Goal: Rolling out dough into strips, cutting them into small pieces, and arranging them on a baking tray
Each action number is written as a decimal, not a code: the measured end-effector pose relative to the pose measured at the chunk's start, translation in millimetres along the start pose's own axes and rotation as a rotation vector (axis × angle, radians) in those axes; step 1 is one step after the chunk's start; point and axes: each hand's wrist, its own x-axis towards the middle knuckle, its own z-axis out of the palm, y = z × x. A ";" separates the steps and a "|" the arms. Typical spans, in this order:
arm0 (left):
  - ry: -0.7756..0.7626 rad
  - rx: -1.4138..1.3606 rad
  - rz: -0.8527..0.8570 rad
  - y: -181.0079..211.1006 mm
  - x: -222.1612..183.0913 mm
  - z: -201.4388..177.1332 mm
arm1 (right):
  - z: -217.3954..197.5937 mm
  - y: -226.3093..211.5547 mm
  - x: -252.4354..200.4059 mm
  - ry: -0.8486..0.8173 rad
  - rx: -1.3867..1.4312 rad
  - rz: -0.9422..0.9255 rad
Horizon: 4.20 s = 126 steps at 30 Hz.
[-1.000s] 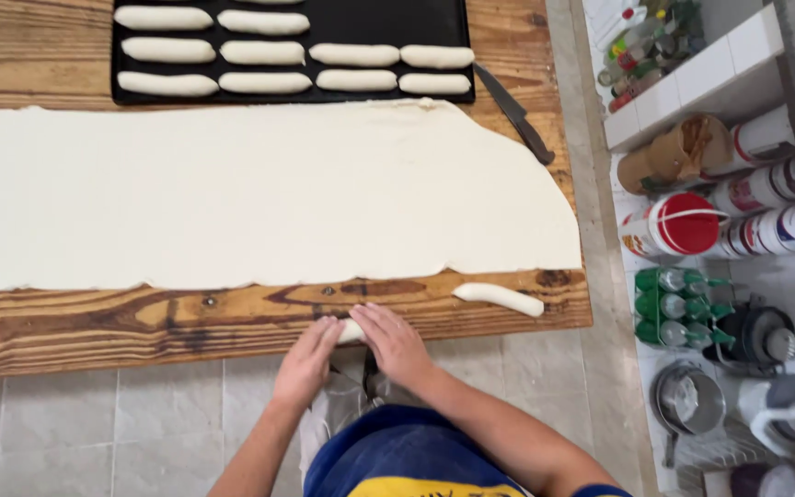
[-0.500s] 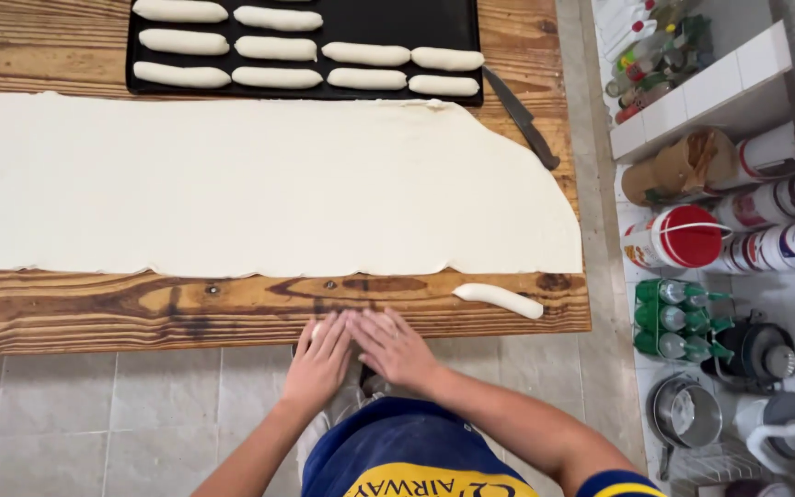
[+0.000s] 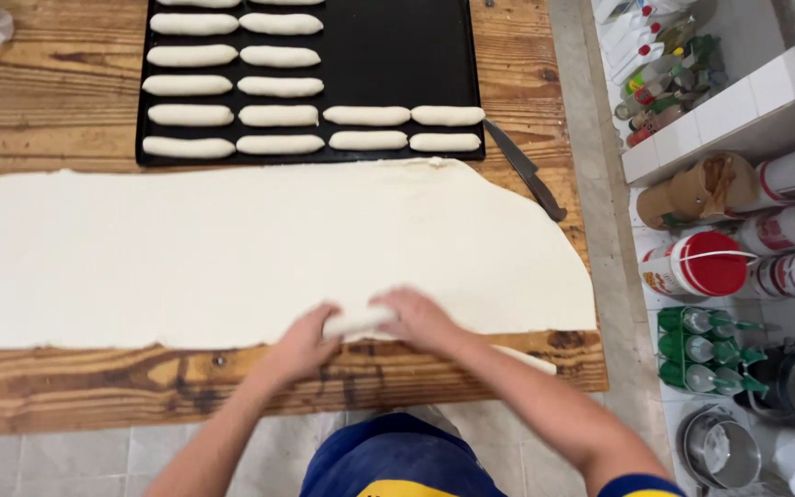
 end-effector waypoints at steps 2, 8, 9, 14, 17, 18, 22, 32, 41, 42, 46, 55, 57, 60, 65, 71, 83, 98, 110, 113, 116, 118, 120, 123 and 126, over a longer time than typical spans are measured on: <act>0.017 -0.002 0.240 1.2 64.7 -50.7 | -33.9 41.8 56.6 0.052 -0.017 0.083; 0.135 0.173 0.225 37.2 288.7 -211.3 | -171.8 140.8 232.0 0.369 -0.123 0.016; 0.128 0.166 0.220 36.8 314.2 -223.2 | -180.3 157.5 252.1 0.362 -0.118 0.024; 0.222 0.156 0.292 8.5 423.3 -239.3 | -198.7 215.6 315.0 0.367 -0.146 0.191; 0.202 0.132 0.334 -10.9 434.9 -237.8 | -196.8 228.8 324.7 0.324 -0.098 0.199; 0.184 0.119 0.328 -9.5 429.7 -239.9 | -196.3 227.4 323.5 0.314 -0.092 0.218; 0.206 0.199 0.373 -10.7 420.0 -243.9 | -197.8 219.7 323.7 0.256 -0.189 0.156; 0.526 0.201 0.444 20.5 274.7 -163.9 | -184.8 181.5 132.4 0.495 -0.163 0.186; 0.352 0.470 0.952 105.3 39.3 146.9 | 2.2 35.5 -252.5 0.521 -0.328 0.628; 0.349 0.466 0.922 113.5 33.6 174.7 | 9.2 37.6 -255.0 0.494 -0.315 0.621; 0.511 0.561 0.829 136.5 59.6 242.7 | -8.3 65.6 -243.0 0.544 -0.639 0.258; 0.528 0.385 0.726 117.4 48.2 248.9 | -16.3 87.7 -258.9 0.470 -0.423 0.120; 0.574 0.441 0.742 133.1 34.2 243.0 | -6.8 82.1 -263.0 0.398 -0.481 0.156; 0.666 0.542 0.651 171.0 56.0 223.7 | -27.0 74.1 -232.7 0.366 -0.573 0.170; 0.353 0.200 0.430 188.6 49.1 241.5 | -20.3 63.0 -226.0 0.478 -0.486 0.160; 0.542 0.330 0.577 123.8 33.7 292.4 | -2.7 92.9 -265.5 0.501 -0.257 0.049; 0.673 0.577 0.464 196.3 100.7 231.5 | -55.4 88.3 -190.6 0.289 -0.659 0.178; -0.121 0.144 0.105 135.8 23.7 244.5 | -24.7 113.6 -276.9 0.101 -0.218 0.153; 0.120 -0.023 0.438 134.9 330.4 -111.3 | -252.3 174.2 123.5 0.225 0.017 0.196; 0.240 0.044 0.461 111.5 425.5 -146.0 | -259.8 235.6 200.7 0.384 0.188 0.131; 0.156 0.020 0.215 155.6 426.6 -184.4 | -279.3 243.9 234.4 0.327 0.124 0.181; 0.126 0.055 0.212 147.4 447.4 -182.4 | -282.8 255.6 239.8 0.258 0.024 0.248; 0.093 0.086 0.204 136.0 465.8 -172.4 | -287.0 268.7 238.3 0.179 -0.070 0.312; 0.158 0.148 0.345 115.1 482.4 -154.1 | -291.6 282.4 233.9 0.072 -0.428 0.080; 0.269 0.273 0.446 107.7 481.3 -150.1 | -297.4 270.6 232.2 0.063 -0.524 0.070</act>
